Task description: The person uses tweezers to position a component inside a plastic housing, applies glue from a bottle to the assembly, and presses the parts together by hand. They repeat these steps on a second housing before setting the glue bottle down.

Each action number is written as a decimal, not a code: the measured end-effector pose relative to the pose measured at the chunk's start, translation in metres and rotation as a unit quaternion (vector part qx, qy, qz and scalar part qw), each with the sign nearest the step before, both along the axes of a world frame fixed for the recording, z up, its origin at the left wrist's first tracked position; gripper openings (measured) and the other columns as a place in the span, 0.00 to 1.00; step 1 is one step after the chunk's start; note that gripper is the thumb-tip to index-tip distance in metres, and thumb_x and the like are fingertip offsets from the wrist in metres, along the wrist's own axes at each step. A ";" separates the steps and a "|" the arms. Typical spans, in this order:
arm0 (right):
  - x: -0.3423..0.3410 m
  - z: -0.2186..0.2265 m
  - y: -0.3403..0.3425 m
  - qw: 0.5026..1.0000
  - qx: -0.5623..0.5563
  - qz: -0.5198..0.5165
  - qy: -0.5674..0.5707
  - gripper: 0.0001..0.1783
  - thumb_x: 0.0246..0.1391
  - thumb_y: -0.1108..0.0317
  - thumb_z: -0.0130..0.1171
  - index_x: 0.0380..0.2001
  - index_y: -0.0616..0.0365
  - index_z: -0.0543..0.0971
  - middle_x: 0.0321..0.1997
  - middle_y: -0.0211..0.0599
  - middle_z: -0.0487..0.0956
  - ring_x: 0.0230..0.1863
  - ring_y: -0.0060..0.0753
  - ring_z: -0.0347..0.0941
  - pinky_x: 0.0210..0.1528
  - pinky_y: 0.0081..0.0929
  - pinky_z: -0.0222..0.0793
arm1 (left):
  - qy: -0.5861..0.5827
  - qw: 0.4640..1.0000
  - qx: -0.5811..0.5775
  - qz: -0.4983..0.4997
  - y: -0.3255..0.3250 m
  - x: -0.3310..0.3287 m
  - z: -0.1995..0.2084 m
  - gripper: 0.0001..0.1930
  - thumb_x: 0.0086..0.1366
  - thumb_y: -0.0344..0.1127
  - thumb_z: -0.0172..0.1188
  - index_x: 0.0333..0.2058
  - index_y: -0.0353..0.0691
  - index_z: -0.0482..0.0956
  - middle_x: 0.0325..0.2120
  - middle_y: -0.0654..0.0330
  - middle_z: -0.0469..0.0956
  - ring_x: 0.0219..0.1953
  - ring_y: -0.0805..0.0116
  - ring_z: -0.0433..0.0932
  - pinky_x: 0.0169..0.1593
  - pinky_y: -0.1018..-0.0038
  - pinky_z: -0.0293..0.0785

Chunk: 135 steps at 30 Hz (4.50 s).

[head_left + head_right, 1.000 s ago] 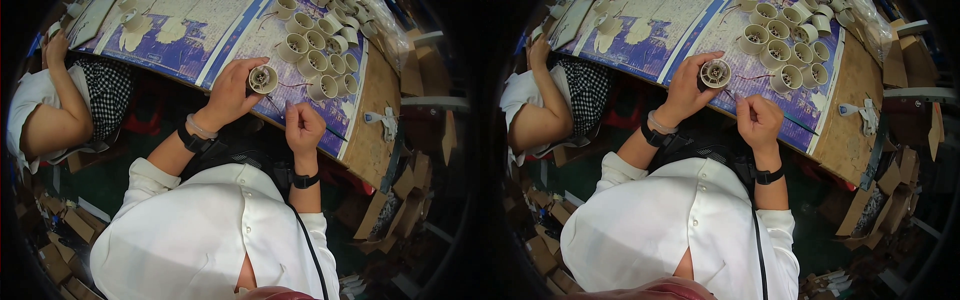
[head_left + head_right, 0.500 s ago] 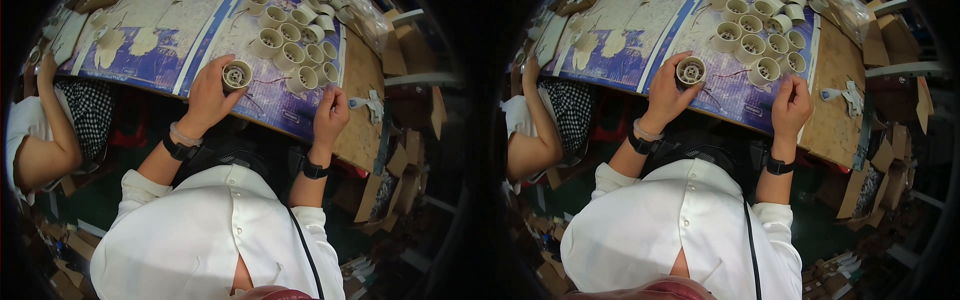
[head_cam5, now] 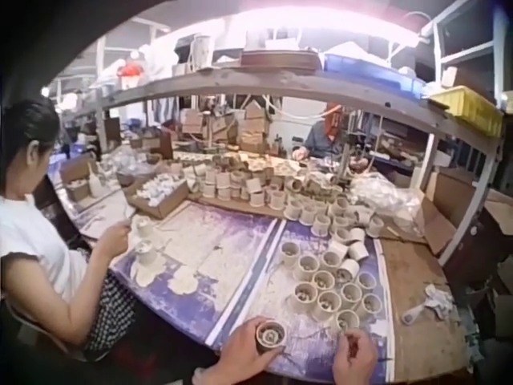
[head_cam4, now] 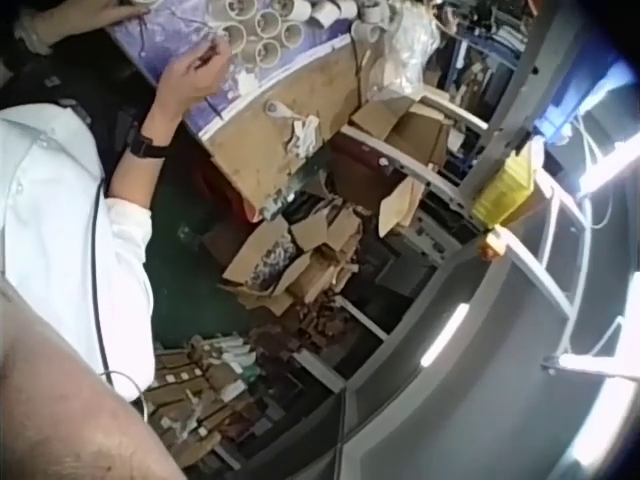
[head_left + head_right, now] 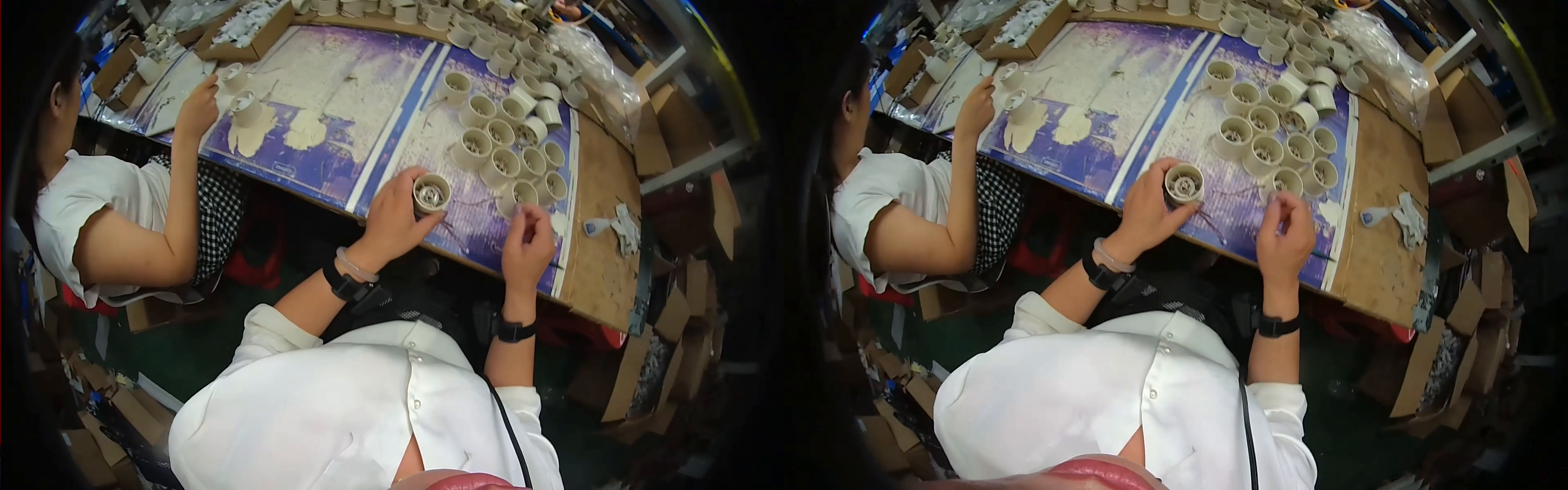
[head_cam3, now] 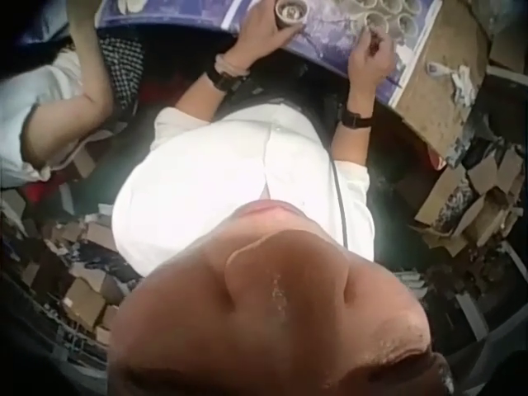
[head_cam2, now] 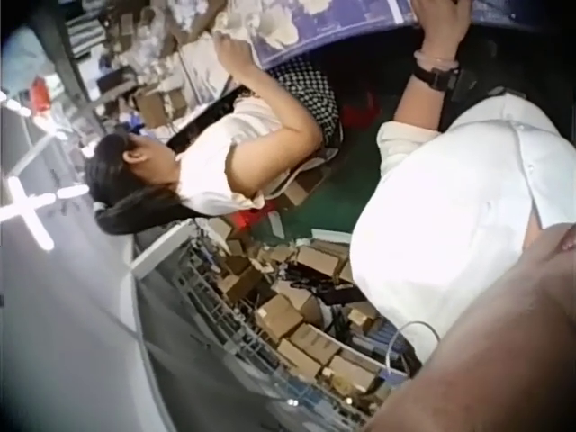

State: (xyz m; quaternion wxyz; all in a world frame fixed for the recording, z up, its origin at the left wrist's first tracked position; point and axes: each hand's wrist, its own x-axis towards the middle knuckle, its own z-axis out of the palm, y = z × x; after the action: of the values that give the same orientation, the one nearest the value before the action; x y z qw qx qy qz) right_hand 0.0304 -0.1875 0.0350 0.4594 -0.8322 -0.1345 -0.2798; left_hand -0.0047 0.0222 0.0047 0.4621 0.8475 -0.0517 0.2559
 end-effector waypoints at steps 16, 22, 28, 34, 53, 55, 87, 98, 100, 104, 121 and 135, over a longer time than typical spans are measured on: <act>0.041 0.025 -0.042 0.972 -0.229 -0.018 0.056 0.17 0.51 0.62 0.66 0.41 0.61 0.77 0.35 0.37 0.79 0.33 0.32 0.73 0.38 0.26 0.70 | 0.014 1.000 -0.022 -0.013 0.002 0.003 -0.003 0.32 0.48 0.37 0.74 0.49 0.36 0.66 0.42 0.53 0.77 0.42 0.54 0.78 0.45 0.66 0.73; 0.041 0.020 -0.041 0.969 -0.227 0.081 0.056 0.24 0.45 0.66 0.69 0.46 0.60 0.74 0.45 0.38 0.78 0.44 0.36 0.73 0.46 0.30 0.68 | -0.040 0.999 -0.014 -0.032 0.005 0.001 -0.009 0.32 0.48 0.35 0.73 0.50 0.37 0.66 0.43 0.53 0.76 0.43 0.55 0.77 0.46 0.67 0.73; 0.044 0.021 -0.040 0.957 -0.183 0.200 0.105 0.26 0.46 0.69 0.66 0.51 0.59 0.72 0.51 0.38 0.76 0.51 0.36 0.72 0.51 0.30 0.67 | -0.024 0.988 -0.127 -0.079 0.010 -0.001 -0.012 0.31 0.48 0.34 0.73 0.49 0.37 0.67 0.45 0.54 0.76 0.45 0.56 0.77 0.48 0.68 0.73; 0.045 0.020 -0.042 0.956 -0.157 0.222 0.106 0.28 0.47 0.70 0.65 0.54 0.58 0.71 0.54 0.39 0.75 0.52 0.37 0.72 0.54 0.29 0.66 | -0.021 0.992 -0.103 -0.072 0.008 0.001 -0.009 0.30 0.49 0.34 0.73 0.49 0.37 0.67 0.45 0.53 0.76 0.45 0.56 0.77 0.49 0.67 0.72; 0.081 -0.043 -0.203 0.988 0.045 -0.143 0.044 0.23 0.54 0.68 0.65 0.51 0.64 0.71 0.36 0.29 0.75 0.35 0.20 0.70 0.39 0.17 0.68 | -0.022 0.999 -0.009 0.024 -0.004 0.002 -0.006 0.30 0.49 0.34 0.72 0.50 0.37 0.68 0.43 0.52 0.76 0.45 0.51 0.75 0.49 0.64 0.71; 0.093 -0.057 -0.226 0.990 0.026 -0.129 0.044 0.28 0.53 0.67 0.65 0.55 0.67 0.69 0.38 0.33 0.76 0.35 0.22 0.71 0.41 0.19 0.69 | -0.036 0.999 -0.008 0.016 -0.003 0.006 -0.006 0.30 0.49 0.34 0.72 0.50 0.38 0.68 0.44 0.52 0.76 0.46 0.50 0.75 0.49 0.64 0.71; -0.017 -0.004 -0.014 0.914 0.361 0.138 0.125 0.11 0.59 0.65 0.57 0.40 0.60 0.72 0.33 0.31 0.73 0.27 0.16 0.65 0.29 0.13 0.60 | -0.103 0.984 0.115 0.084 -0.009 0.005 -0.020 0.34 0.45 0.36 0.74 0.51 0.39 0.69 0.44 0.59 0.76 0.45 0.58 0.73 0.51 0.64 0.66; -0.016 0.034 0.000 0.981 0.117 0.134 0.078 0.04 0.54 0.74 0.58 0.32 0.61 0.74 0.28 0.26 0.73 0.27 0.15 0.65 0.31 0.14 0.61 | -0.122 0.983 0.114 0.080 -0.008 0.005 -0.019 0.34 0.43 0.34 0.74 0.51 0.39 0.70 0.44 0.61 0.76 0.45 0.61 0.73 0.49 0.65 0.66; -0.015 0.035 0.001 0.987 0.058 0.139 0.062 0.03 0.55 0.73 0.57 0.31 0.61 0.74 0.29 0.26 0.73 0.29 0.13 0.65 0.32 0.12 0.59 | -0.125 0.982 0.117 0.081 -0.008 0.005 -0.018 0.35 0.43 0.34 0.74 0.51 0.39 0.70 0.45 0.61 0.76 0.45 0.61 0.73 0.49 0.65 0.66; -0.013 0.033 0.001 0.990 0.019 0.124 0.064 0.04 0.50 0.76 0.60 0.30 0.62 0.75 0.27 0.30 0.76 0.27 0.18 0.69 0.32 0.16 0.65 | -0.133 0.981 0.119 0.080 -0.008 0.005 -0.018 0.35 0.42 0.33 0.74 0.51 0.40 0.70 0.46 0.61 0.76 0.45 0.61 0.73 0.49 0.66 0.66; -0.010 0.041 0.010 0.985 -0.022 0.160 0.066 0.03 0.56 0.74 0.57 0.30 0.60 0.74 0.25 0.24 0.72 0.26 0.13 0.65 0.30 0.12 0.59 | -0.142 0.981 0.114 0.072 -0.007 0.005 -0.018 0.36 0.41 0.31 0.73 0.52 0.40 0.69 0.46 0.61 0.76 0.45 0.62 0.73 0.49 0.66 0.66; -0.009 0.039 0.011 0.989 -0.029 0.139 0.050 0.02 0.49 0.76 0.58 0.28 0.61 0.75 0.24 0.33 0.76 0.24 0.23 0.71 0.30 0.19 0.67 | -0.131 0.982 0.112 0.075 -0.008 0.004 -0.016 0.36 0.42 0.32 0.73 0.52 0.40 0.69 0.46 0.61 0.77 0.45 0.62 0.74 0.49 0.66 0.65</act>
State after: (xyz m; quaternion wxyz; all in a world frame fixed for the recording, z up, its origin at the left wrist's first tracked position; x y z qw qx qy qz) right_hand 0.0211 -0.1764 0.0741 0.4760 -0.8312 -0.2334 -0.1674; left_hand -0.0006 0.0146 -0.0112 0.3331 0.8544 -0.0765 0.3914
